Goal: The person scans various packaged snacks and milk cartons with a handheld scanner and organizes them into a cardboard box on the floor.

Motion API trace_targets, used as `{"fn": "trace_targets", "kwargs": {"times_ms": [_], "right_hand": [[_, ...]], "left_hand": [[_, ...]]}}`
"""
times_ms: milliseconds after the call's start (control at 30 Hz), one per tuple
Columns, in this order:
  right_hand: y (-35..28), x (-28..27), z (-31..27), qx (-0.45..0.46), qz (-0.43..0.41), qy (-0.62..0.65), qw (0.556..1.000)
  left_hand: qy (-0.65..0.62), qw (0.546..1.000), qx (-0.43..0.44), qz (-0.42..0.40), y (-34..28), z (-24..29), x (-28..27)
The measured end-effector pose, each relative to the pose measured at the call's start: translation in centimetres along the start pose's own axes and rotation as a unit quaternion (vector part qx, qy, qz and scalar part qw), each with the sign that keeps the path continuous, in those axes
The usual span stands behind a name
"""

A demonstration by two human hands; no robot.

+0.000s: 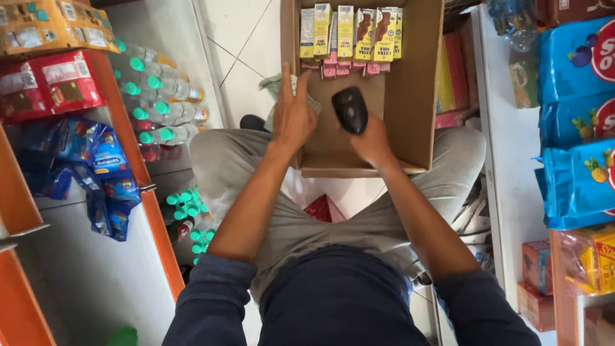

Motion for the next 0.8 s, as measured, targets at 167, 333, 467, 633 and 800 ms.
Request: {"fn": "trace_targets", "kwargs": {"times_ms": [167, 333, 467, 633, 800], "right_hand": [[8.1, 1.7, 2.0, 0.187, 0.000, -0.027, 0.982], [16.0, 6.7, 5.5, 0.030, 0.105, 0.068, 0.992], [18.8, 9.6, 6.1, 0.020, 0.160, -0.041, 0.986], [20.8, 11.5, 6.1, 0.070, 0.222, -0.204, 0.951], [21.1, 11.4, 6.0, 0.093, 0.209, -0.194, 0.954]], "left_hand": [[-0.060, 0.996, -0.064, 0.014, 1.6, 1.3, 0.5], [-0.034, 0.994, -0.104, -0.007, 1.6, 1.5, 0.2], [-0.030, 0.992, -0.123, -0.024, 1.4, 1.9, 0.0], [-0.028, 0.996, -0.084, -0.003, 1.3, 1.5, -0.1], [-0.025, 0.996, -0.091, -0.002, 1.5, 1.4, 0.0]]}}
Point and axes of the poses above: each hand's wrist, its own y-axis towards the middle knuckle, its own x-axis out of the palm, z = x × y, the point moved 1 cm from there along y, towards the middle knuckle, and after that the axes turned 5 degrees about x, right-handed, at the moved point
